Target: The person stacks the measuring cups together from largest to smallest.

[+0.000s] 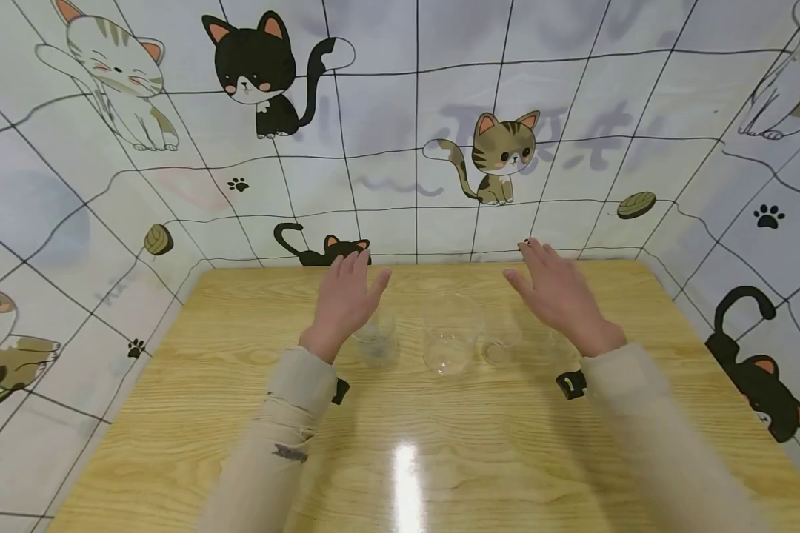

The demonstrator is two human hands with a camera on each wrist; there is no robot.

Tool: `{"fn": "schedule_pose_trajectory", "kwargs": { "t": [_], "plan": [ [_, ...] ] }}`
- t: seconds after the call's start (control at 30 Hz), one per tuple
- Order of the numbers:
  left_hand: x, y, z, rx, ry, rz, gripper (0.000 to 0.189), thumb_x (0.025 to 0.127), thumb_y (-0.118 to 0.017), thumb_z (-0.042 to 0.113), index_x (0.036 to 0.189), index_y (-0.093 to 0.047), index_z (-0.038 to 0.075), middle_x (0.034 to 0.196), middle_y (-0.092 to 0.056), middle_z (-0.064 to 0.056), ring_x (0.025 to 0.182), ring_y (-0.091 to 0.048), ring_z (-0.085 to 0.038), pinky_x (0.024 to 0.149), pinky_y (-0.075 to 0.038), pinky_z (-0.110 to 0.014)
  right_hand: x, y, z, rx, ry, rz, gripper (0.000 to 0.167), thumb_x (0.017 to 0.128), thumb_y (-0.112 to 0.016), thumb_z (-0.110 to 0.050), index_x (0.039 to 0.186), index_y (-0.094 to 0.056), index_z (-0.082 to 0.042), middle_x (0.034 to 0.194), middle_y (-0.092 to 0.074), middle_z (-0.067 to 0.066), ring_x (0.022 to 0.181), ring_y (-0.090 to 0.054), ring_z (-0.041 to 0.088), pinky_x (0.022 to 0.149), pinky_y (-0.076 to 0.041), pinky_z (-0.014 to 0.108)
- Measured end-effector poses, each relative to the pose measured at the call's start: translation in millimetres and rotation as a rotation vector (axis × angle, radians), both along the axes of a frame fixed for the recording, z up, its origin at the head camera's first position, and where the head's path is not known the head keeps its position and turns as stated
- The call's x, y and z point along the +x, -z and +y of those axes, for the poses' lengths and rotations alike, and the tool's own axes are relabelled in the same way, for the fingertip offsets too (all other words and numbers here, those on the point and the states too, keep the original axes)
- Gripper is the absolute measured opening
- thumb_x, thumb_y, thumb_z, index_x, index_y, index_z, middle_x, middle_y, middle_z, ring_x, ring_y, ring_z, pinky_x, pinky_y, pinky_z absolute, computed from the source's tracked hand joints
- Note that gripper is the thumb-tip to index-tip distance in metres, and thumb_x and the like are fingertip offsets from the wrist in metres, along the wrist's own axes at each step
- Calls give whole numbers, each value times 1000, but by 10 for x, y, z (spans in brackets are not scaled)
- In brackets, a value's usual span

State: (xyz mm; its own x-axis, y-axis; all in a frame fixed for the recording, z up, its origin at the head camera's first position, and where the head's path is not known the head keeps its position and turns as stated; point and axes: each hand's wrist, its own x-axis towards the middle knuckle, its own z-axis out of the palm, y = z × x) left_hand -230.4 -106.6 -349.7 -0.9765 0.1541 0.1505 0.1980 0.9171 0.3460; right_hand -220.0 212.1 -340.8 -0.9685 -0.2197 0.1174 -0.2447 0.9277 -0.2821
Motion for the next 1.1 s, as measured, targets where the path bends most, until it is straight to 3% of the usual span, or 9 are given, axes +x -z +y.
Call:
{"fn": "schedule_pose_trajectory", "kwargs": {
  "t": [0.17,0.37,0.5,0.67,0.83,1.1],
  "plan": [
    [102,-8,118,86,49,35,65,91,-25,56,138,-31,11,138,-34,-7,131,-17,-29,106,-13,-41,63,84,-101,-158,-22,36,71,92,-27,-53,142,-15,-4,146,-16,17,132,-13,34,102,-13,52],
    [223,15,267,246,75,119,61,91,-29,54,132,-40,10,132,-42,-7,126,-30,-25,101,-26,-38,175,251,-268,-374,-17,8,67,92,-31,-52,143,-16,-12,146,-18,10,132,-17,30,102,-17,51],
    [326,66,381,374,102,155,61,91,-32,53,132,-40,10,132,-42,-4,125,-32,-20,99,-29,-37,250,347,-361,-483,6,10,63,91,-32,-53,143,-18,-20,145,-21,6,130,-21,30,100,-21,53],
    [457,167,521,532,105,168,61,89,-38,54,134,-37,13,134,-40,-1,124,-33,-18,98,-30,-39,342,458,-456,-602,1,25,59,92,-35,-50,142,-22,-21,144,-26,5,129,-26,29,98,-24,53],
    [551,265,643,639,98,117,67,86,-41,56,138,-29,15,138,-34,0,126,-30,-16,98,-31,-41,439,542,-524,-691,4,16,58,93,-35,-48,142,-23,-20,142,-29,6,128,-27,30,97,-26,53],
    [687,428,798,752,51,-26,76,84,-46,56,142,-14,20,144,-20,4,130,-22,-15,99,-29,-43,569,686,-614,-805,13,-31,57,92,-35,-48,142,-20,-24,142,-30,1,125,-34,26,94,-34,48]
  ]
}}
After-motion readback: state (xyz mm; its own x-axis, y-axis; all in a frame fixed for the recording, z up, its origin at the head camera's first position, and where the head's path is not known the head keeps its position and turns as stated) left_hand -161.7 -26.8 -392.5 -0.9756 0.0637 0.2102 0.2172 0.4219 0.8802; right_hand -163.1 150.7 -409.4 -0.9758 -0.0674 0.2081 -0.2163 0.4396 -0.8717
